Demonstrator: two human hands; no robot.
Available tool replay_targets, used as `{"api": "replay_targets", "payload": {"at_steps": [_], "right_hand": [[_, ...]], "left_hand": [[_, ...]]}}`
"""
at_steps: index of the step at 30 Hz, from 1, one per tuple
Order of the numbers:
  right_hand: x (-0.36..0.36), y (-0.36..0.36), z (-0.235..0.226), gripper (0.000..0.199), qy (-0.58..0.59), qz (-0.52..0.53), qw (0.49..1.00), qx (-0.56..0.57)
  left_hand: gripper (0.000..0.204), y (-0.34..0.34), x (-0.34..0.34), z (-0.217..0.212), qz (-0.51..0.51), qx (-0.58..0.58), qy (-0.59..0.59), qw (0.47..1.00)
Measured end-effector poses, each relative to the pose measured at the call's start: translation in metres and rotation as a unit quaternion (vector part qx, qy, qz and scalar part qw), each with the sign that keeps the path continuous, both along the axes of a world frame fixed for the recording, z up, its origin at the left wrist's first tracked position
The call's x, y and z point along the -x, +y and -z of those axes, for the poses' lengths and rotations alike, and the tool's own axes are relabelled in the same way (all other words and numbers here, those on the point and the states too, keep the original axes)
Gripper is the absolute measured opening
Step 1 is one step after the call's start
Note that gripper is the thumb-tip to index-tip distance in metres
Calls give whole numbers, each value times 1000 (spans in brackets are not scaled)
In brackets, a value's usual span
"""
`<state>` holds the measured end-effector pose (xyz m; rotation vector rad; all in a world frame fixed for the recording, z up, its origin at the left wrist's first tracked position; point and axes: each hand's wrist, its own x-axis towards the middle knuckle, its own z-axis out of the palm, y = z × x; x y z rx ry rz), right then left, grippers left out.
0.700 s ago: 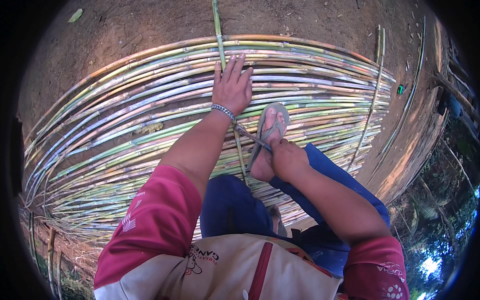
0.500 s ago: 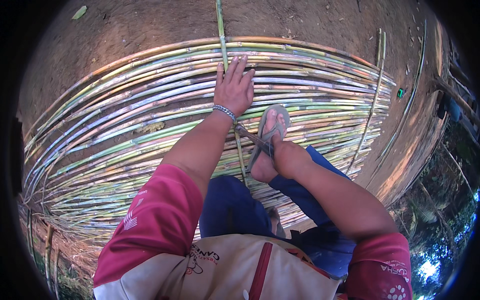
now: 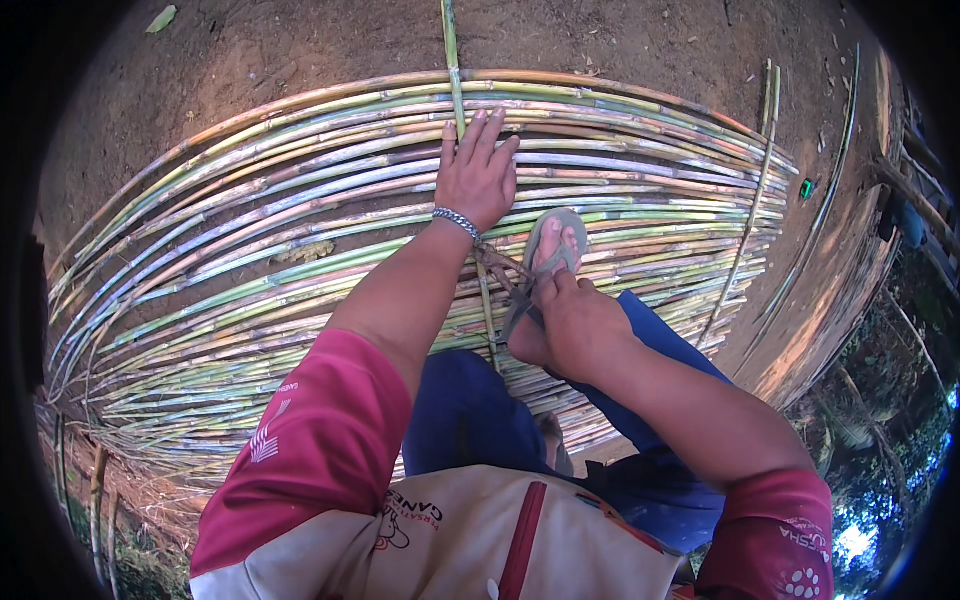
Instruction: The person sits on the ground and weaves a bamboo mat by interlacing thin bamboo strips. They use a hammer to secure the strips and occasionally adjust the mat's position. Another person is visible in the background working on a similar mat.
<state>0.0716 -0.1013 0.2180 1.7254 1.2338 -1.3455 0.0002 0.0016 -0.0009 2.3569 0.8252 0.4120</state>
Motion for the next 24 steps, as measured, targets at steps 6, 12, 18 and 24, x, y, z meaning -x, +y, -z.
{"api": "replay_targets", "payload": {"at_steps": [6, 12, 18, 24], "right_hand": [[-14, 1, -10, 59, -47, -240, 963, -112], [-7, -5, -5, 50, 120, 306, 938, 109], [16, -45, 0, 40, 261, 832, 451, 191], [1, -26, 9, 38, 161, 689, 685, 173]], "left_hand": [[31, 0, -1, -1, 4, 3, 5, 1000], [31, -1, -1, 0, 12, 13, 10, 1000], [34, 1, -1, 2, 23, 5, 23, 999], [31, 1, -1, -1, 12, 12, 25, 1000]]}}
